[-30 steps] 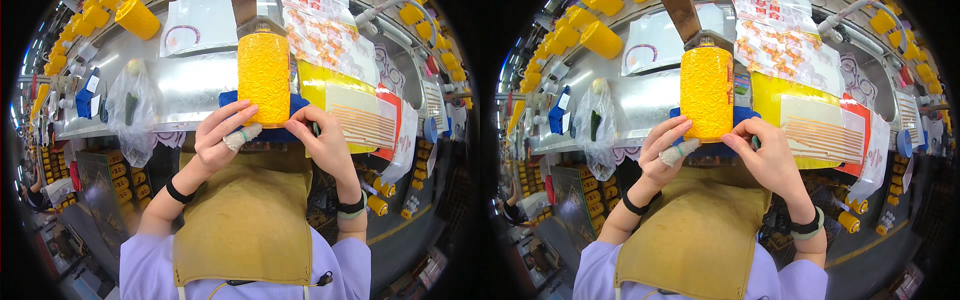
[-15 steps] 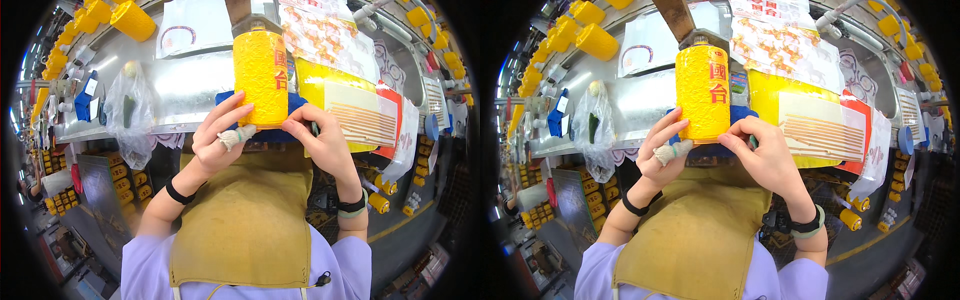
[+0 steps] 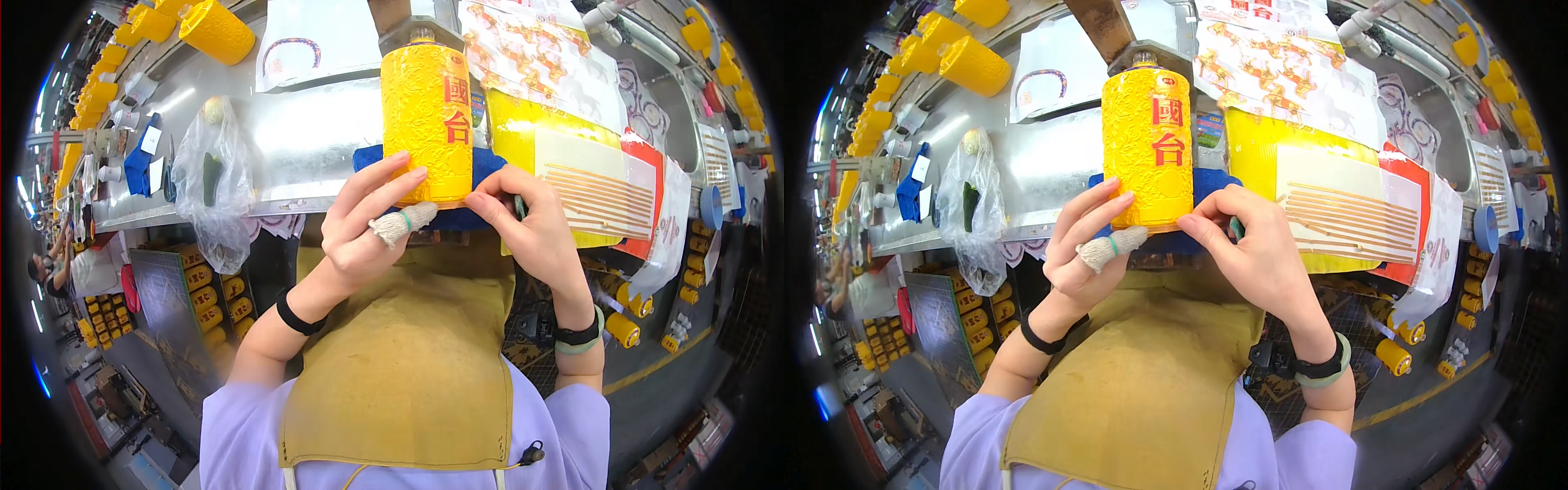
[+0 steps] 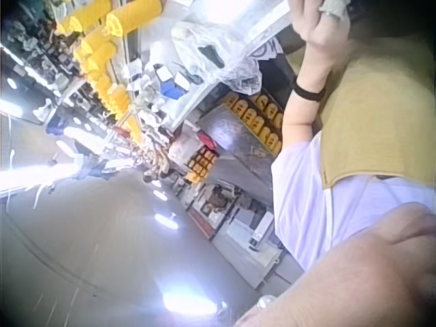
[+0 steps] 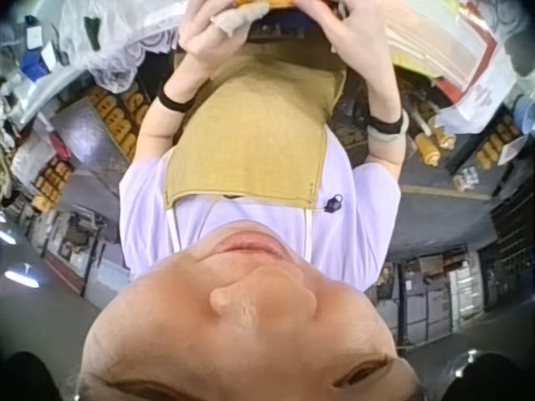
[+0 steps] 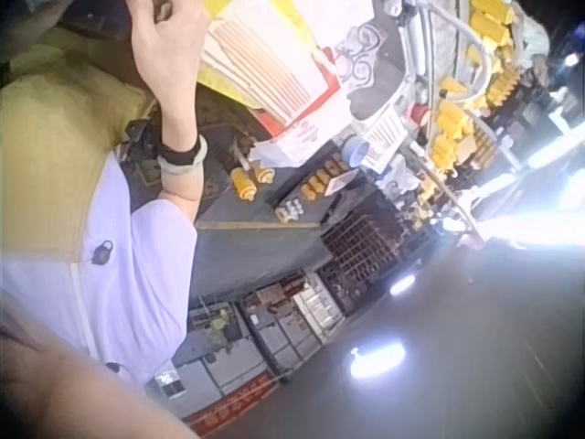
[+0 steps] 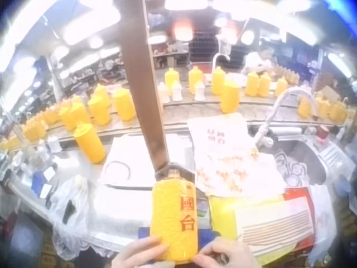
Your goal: Applying labels and smoothing them onto yellow industrial bottles on a factory line.
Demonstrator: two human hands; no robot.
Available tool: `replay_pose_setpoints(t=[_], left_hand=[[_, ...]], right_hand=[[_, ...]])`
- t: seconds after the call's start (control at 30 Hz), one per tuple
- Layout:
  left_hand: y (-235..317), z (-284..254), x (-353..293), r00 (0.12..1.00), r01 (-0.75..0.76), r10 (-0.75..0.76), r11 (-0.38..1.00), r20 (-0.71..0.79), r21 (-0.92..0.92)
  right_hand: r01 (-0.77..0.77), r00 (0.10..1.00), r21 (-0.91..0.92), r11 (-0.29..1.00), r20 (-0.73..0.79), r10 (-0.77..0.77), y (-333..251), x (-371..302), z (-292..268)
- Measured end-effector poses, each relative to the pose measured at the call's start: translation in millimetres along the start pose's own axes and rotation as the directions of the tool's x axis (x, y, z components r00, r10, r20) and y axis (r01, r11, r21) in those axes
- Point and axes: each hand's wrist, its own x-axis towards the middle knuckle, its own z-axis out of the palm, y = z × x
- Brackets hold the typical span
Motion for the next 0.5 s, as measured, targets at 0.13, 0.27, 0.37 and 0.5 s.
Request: replay_pose_setpoints(t=[0.13,0.27,0.37,0.5], left_hand=[[-4.2,4.2,-8.4,0.995,0.05,-0.053,0.998,-0.086,-0.039],[-5.7,3.7,-14.7,0.994,0.05,-0.052,0.998,-0.091,-0.03],[-4.4,1.7,-16.1,0.996,0.044,-0.044,0.999,-0.072,0.004],[0.7,2.9,-14.6,0.997,0.038,-0.034,0.998,-0.074,0.054]], right_hand=[[-0.014,1.0,0.029,0.999,0.007,0.013,-1.5,-0.6,-1.5],[-0.026,1.0,0.082,0.996,0.016,0.025,-3.4,-2.5,-4.8],[-0.03,0.999,0.092,0.995,0.021,0.028,-3.7,-2.9,-6.9],[-0.039,0.999,0.061,0.997,0.016,0.038,-1.8,-2.8,-8.9]])
